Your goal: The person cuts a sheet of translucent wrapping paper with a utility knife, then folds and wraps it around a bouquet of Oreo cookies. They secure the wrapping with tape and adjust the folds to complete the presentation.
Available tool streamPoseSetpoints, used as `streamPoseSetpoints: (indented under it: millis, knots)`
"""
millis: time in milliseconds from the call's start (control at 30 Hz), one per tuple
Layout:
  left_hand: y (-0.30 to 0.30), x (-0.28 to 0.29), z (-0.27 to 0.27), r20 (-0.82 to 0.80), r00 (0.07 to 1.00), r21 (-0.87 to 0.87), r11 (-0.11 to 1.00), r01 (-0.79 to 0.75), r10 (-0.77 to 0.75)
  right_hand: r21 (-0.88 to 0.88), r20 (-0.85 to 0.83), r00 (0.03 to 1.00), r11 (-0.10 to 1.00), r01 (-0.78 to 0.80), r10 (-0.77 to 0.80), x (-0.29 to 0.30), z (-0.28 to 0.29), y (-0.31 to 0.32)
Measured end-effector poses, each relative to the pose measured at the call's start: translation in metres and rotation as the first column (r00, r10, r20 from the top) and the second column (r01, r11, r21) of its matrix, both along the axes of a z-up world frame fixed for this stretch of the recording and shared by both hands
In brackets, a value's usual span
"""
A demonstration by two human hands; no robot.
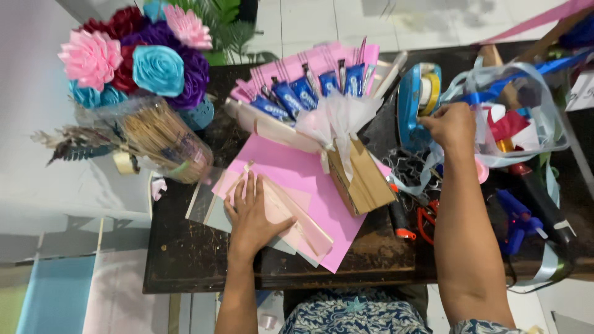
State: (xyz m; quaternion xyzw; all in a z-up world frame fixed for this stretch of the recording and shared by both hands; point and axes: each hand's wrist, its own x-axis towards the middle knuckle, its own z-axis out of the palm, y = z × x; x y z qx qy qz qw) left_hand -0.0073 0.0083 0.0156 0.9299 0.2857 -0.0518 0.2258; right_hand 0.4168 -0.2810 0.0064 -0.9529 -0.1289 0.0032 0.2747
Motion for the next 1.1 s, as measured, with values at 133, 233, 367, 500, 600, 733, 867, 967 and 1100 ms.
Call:
streamPoseSetpoints:
  millis: [133,233,367,500,600,733,867,967,1100]
  knots:
    - [0.000,-0.001,-0.004,0.023,1.000,-0.001,1.000,0.002,-0.002,-0.013,-0.010,1.000,1.000,0.022,-0.022,-0.001,0.005,0.002]
    - [0.000,-0.001,-0.002,0.021,1.000,-0.003,1.000,0.005,-0.005,-0.051,-0.023,1.000,0.999,-0.002,0.000,0.005,0.009,0.003]
    - [-0.001,-0.001,0.001,0.053,0.998,0.018,1.000,0.015,-0.016,-0.165,0.019,1.000,0.986,-0.009,0.012,0.012,0.008,0.006]
    - [0.001,-0.001,-0.001,0.057,0.998,0.017,1.000,0.013,-0.014,-0.185,0.042,0.999,0.983,0.010,-0.003,0.009,0.007,0.008]
    - [-0.001,0.000,0.003,0.045,0.999,0.024,1.000,0.015,-0.016,-0.136,0.079,0.997,0.991,0.003,0.008,0.008,0.001,0.006]
    - [0.001,0.004,0.002,0.046,0.999,0.012,1.000,0.008,-0.009,0.029,0.057,0.998,0.999,0.013,-0.014,0.009,-0.003,0.002]
    - [0.004,0.001,-0.016,-0.003,1.000,0.095,0.995,0.012,-0.012,0.125,-0.047,0.998,0.991,0.040,-0.034,0.008,-0.003,-0.006]
    - [0.005,0.000,-0.025,-0.067,0.997,0.186,0.982,0.035,-0.023,0.231,-0.125,0.991,0.971,0.068,-0.040,-0.004,0.014,-0.010]
    - [0.005,0.000,-0.020,-0.064,0.998,0.145,0.989,0.030,-0.021,0.271,-0.245,0.969,0.956,0.110,-0.042,-0.021,0.042,-0.007]
